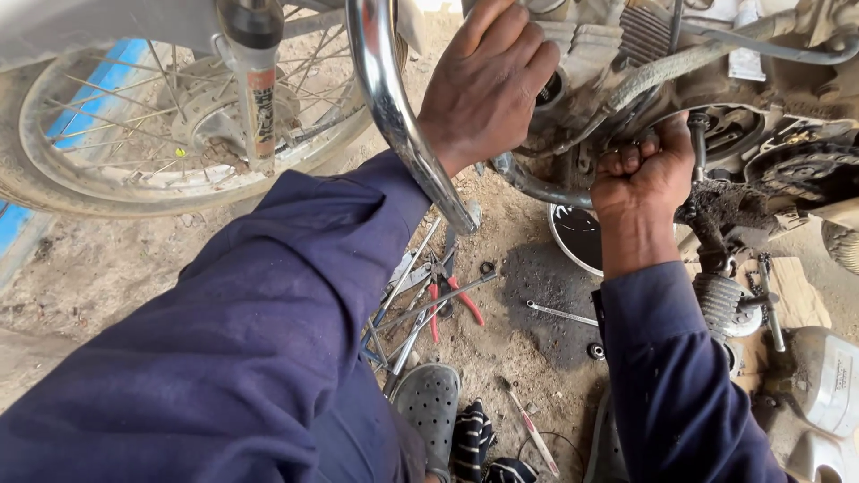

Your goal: Repairing and adjusting components inside a motorcycle engine case, including handling a timing chain.

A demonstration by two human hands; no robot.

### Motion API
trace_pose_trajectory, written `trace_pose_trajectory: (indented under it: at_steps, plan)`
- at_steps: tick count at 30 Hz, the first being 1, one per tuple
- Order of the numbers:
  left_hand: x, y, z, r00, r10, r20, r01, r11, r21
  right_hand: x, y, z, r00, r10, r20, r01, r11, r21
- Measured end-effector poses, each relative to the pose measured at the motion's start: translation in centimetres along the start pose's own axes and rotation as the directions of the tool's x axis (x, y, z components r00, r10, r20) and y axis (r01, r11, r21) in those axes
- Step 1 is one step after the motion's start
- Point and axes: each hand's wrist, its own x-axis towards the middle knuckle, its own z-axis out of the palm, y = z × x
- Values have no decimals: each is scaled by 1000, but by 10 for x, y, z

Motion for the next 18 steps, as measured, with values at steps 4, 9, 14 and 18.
trace_pose_trajectory:
  at_steps: [4, 9, 14, 18]
  plan:
    - [-3, -1, 2, 1000, 23, -8, -23, 997, 72, 3, 1, -3, 999, 15, 35, -16, 1000, 24]
    - [-2, -1, 2, 1000, 27, 0, -26, 996, 84, 2, 0, -1, 999, 13, 42, -14, 1000, 11]
    - [-5, -2, 6, 999, 33, 31, -35, 996, 76, 5, 3, -6, 998, 37, 59, -40, 998, 43]
    - [-4, -2, 4, 999, 42, 18, -44, 994, 105, -4, 4, 2, 998, 43, 54, -45, 998, 42]
